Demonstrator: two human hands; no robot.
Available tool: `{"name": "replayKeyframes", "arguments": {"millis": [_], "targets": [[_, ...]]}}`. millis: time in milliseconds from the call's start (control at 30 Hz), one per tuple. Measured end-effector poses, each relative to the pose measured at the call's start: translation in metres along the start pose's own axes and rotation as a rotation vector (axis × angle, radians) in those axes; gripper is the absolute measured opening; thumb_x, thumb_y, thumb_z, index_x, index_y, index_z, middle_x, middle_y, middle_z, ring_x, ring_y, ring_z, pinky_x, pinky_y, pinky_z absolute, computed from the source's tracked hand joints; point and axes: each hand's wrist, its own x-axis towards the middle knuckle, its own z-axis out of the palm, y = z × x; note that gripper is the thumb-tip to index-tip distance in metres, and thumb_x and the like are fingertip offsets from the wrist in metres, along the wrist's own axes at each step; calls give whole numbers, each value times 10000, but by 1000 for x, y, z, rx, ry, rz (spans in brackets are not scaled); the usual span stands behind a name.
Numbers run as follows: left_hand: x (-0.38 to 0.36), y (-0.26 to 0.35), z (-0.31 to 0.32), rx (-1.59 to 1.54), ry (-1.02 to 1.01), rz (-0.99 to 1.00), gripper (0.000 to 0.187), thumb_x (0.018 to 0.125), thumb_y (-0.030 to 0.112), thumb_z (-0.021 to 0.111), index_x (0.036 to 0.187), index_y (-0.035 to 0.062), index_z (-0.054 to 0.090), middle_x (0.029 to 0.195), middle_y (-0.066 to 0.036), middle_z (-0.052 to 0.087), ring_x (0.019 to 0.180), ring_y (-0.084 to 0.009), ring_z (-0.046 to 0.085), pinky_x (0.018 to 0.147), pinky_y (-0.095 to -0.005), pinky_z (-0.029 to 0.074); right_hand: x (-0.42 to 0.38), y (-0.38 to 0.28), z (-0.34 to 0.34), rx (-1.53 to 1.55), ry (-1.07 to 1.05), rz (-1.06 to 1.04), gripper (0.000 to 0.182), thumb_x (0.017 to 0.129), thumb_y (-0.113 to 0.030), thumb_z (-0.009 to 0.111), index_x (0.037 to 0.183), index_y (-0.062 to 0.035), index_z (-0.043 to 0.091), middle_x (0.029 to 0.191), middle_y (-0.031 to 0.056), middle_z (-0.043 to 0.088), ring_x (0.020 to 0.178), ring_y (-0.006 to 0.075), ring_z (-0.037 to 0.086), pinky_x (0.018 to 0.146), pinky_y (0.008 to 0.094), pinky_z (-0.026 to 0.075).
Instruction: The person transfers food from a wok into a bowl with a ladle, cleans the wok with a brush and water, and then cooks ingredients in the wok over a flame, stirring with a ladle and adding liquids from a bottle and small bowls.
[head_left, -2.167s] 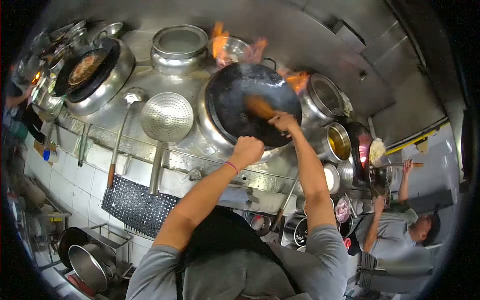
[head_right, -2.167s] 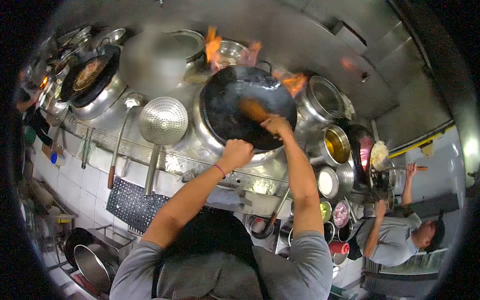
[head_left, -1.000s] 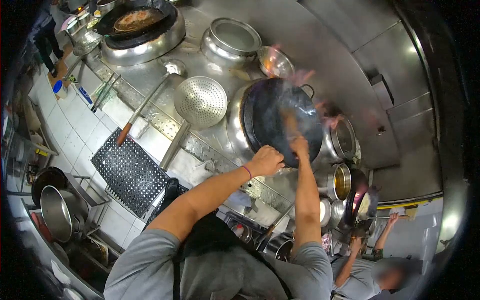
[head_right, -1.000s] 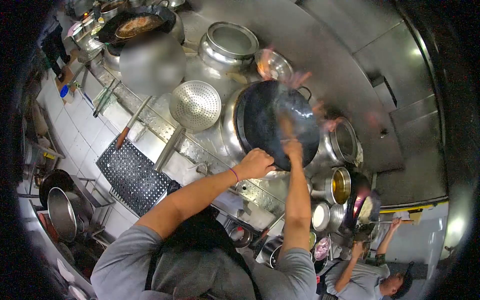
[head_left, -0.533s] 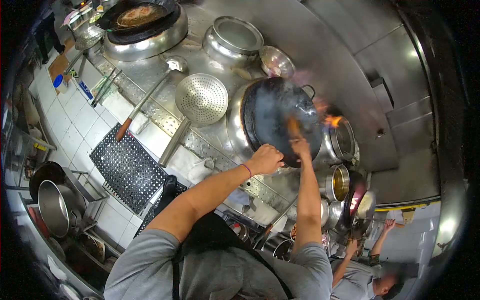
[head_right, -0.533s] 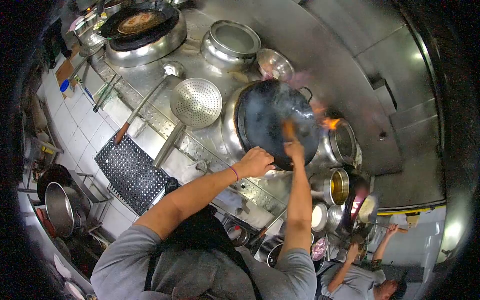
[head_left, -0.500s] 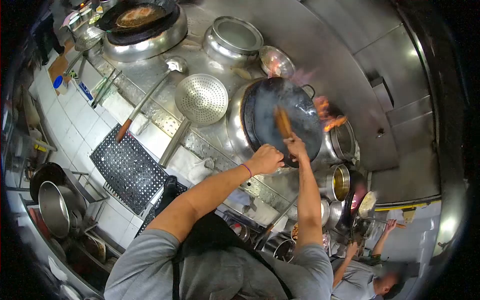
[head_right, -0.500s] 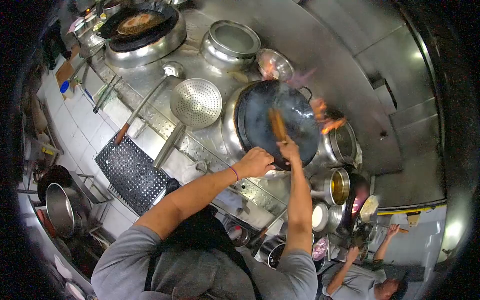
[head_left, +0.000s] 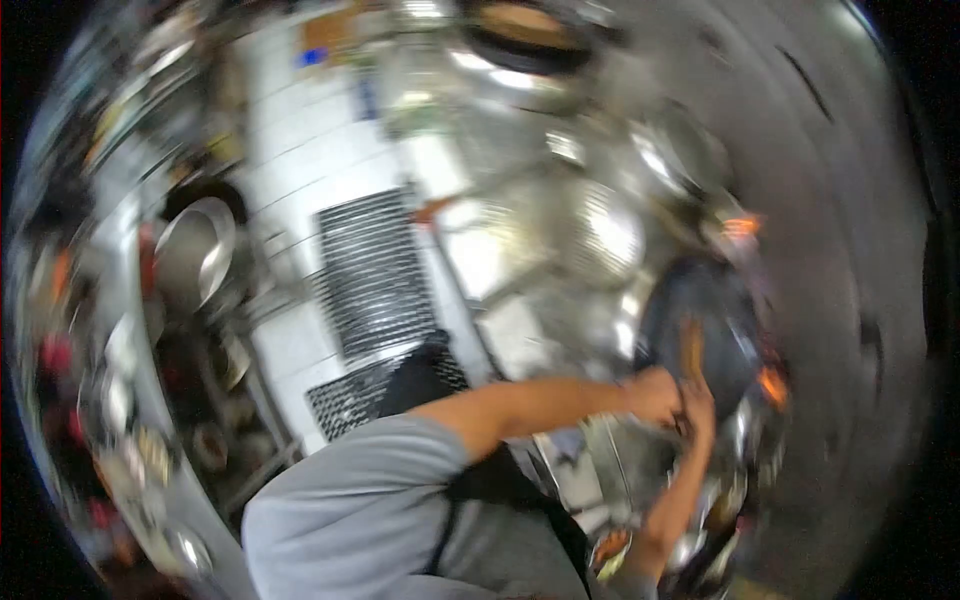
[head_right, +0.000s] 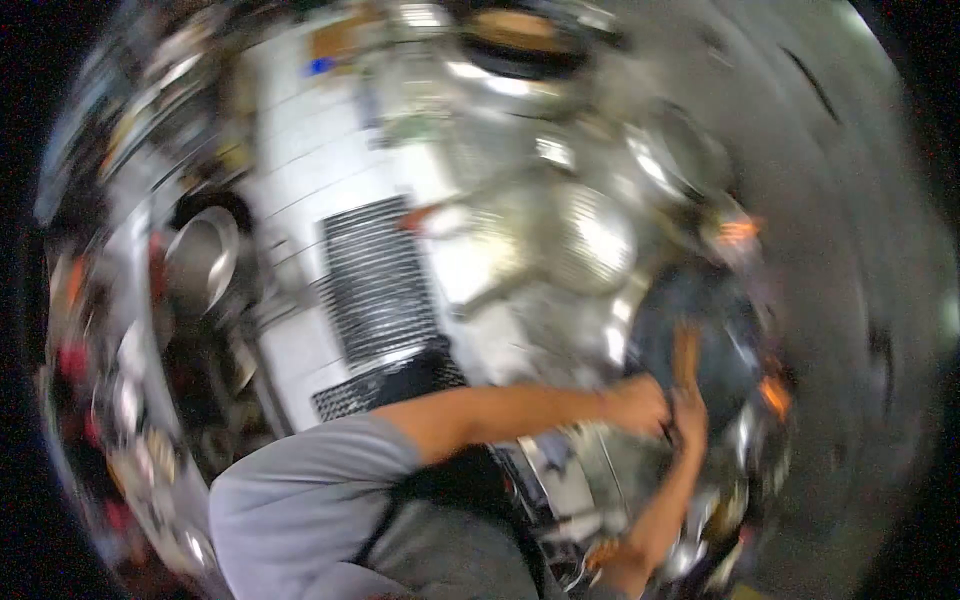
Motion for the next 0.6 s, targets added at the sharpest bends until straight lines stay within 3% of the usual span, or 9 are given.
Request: {"name": "replayKeyframes", "arguments": {"millis": [33,67,100,133,167,200,233,367,600], "targets": [[-1,-2,7,-96,81,-27,234,709,321,685,722,88,703,677,-130,648,657,-323,641,647,-451,502,-23,-51,12,-61,-128,109,366,954,-160,563,1293,-24,541,973,61,634,809,144,595,670,289,499],[4,-15,27,-34,150,-11,236,694,335,690,712,101,714,671,-130,654,620,-329,639,617,-452,499,9,-7,-12,-5,-249,-82,394,950,-189,576,1307,-31,524,870,50,630,685,126,590,549,259,477],[3,-16,24,88,35,-36,271,690,361,695,712,93,719,711,-133,675,662,-310,658,626,-439,500,-1,-23,-25,17,-353,84,491,935,-296,610,1333,-34,494,838,51,627,629,123,582,491,262,461],[3,-19,21,117,-35,-16,308,727,386,665,801,97,740,738,-120,689,729,-311,669,651,-447,508,-27,-74,-24,-172,-364,201,604,902,-372,648,1358,-24,458,881,65,636,663,130,594,519,266,476],[3,-26,30,133,-39,-16,327,738,403,666,814,93,742,757,-120,694,759,-316,670,682,-448,503,-12,-50,-41,-308,-257,208,626,889,-391,655,1361,-36,451,886,78,639,631,140,582,502,284,468],[8,-30,41,144,-44,-8,347,750,420,666,827,90,744,775,-119,699,790,-321,671,714,-449,498,65,53,-101,-471,-108,92,599,890,-345,654,1353,-21,454,876,89,636,663,146,588,540,285,480],[5,-30,40,159,-26,-33,347,750,420,666,827,90,744,775,-119,699,790,-321,671,714,-449,498,69,59,-100,-421,-19,-12,595,895,-304,648,1349,21,443,942,118,639,791,153,605,653,288,502],[10,-33,38,184,-34,-20,396,781,473,652,844,94,745,857,-120,710,886,-339,661,805,-464,469,134,69,-104,-424,-124,-52,589,896,-301,647,1346,22,447,943,119,639,793,152,605,654,288,502],[16,-28,33,93,-61,-74,432,780,461,665,899,54,745,861,-145,709,916,-335,657,854,-448,458,122,17,-33,-379,-292,-62,574,898,-292,643,1338,24,455,946,120,640,799,151,605,656,286,501]]}}
